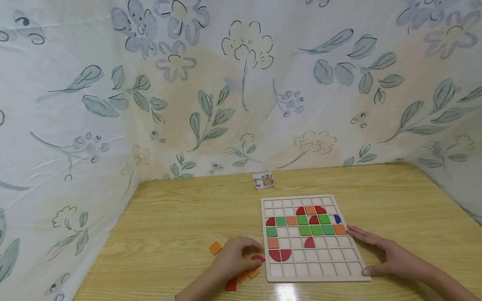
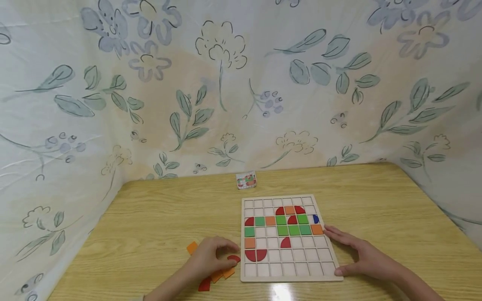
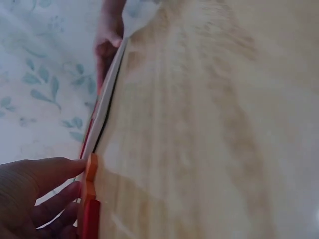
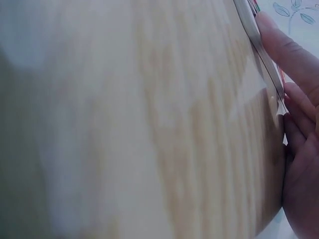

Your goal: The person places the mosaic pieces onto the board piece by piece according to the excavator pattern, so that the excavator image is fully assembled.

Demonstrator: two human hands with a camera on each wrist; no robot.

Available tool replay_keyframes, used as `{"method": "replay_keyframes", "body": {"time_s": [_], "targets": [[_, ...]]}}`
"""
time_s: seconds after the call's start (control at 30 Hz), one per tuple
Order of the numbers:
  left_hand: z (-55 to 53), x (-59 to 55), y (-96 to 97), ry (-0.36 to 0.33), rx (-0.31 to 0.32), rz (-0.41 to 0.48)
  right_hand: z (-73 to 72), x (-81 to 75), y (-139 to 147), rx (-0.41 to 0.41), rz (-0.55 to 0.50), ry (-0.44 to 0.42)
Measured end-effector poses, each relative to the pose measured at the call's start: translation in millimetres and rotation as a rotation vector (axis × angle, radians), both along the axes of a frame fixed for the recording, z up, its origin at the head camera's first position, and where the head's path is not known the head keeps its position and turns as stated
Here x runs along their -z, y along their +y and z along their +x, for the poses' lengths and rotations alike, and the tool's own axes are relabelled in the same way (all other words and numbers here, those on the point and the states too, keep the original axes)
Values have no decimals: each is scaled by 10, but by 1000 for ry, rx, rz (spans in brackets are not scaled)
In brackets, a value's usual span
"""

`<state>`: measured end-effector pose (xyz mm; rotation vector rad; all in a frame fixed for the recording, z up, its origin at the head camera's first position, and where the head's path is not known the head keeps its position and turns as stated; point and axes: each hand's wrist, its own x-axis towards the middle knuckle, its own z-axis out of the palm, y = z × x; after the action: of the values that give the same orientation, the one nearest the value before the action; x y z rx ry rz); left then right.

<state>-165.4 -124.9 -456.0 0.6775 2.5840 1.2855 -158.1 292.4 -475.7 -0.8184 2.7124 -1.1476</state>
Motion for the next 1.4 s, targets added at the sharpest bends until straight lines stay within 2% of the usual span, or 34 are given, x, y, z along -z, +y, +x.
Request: {"method": "replay_keyframes", "body": {"time_s": [0.07, 0.17, 0.3, 0.37, 0.4, 0.47, 0.57, 0.63, 0.73, 0.87, 1.03, 1.1, 1.3, 1.4], "targets": [[6, 14, 4, 26, -19, 0, -3, -6, -1, -1, 3, -3], [-2, 21, 10, 87, -97, -63, -4, -13, -1, 1, 3, -5], [-65, -4, -2, 251, -206, -204, 0, -13, 1, 9, 13, 6], [-105, -12, -43, 307, -219, -252, 3, -3, -3, 7, 13, 11], [-125, -16, -73, 312, -205, -261, 4, 1, -6, 3, 19, 11], [-166, -22, -146, 271, -123, -241, 6, 15, -7, -7, 10, 0], [-236, -40, -243, 154, 53, -181, 10, 15, 3, 2, 42, -4], [-278, -62, -277, 103, 160, -168, 10, 4, 15, 18, 72, -7], [-311, -93, -271, 72, 215, -198, 1, -16, 26, 42, 136, -12], [-308, -131, -217, 41, 227, -253, -7, -26, 29, 59, 159, -35], [-272, -139, -168, 58, 259, -288, -7, -27, 35, 55, 157, -43], [-268, -130, -155, 74, 231, -296, -6, -23, 34, 58, 153, -28], [-249, -86, -134, 132, 71, -323, -9, -12, 34, 59, 145, -26], [-227, -56, -133, 122, 25, -290, -7, 1, 29, 49, 114, -29]]}}
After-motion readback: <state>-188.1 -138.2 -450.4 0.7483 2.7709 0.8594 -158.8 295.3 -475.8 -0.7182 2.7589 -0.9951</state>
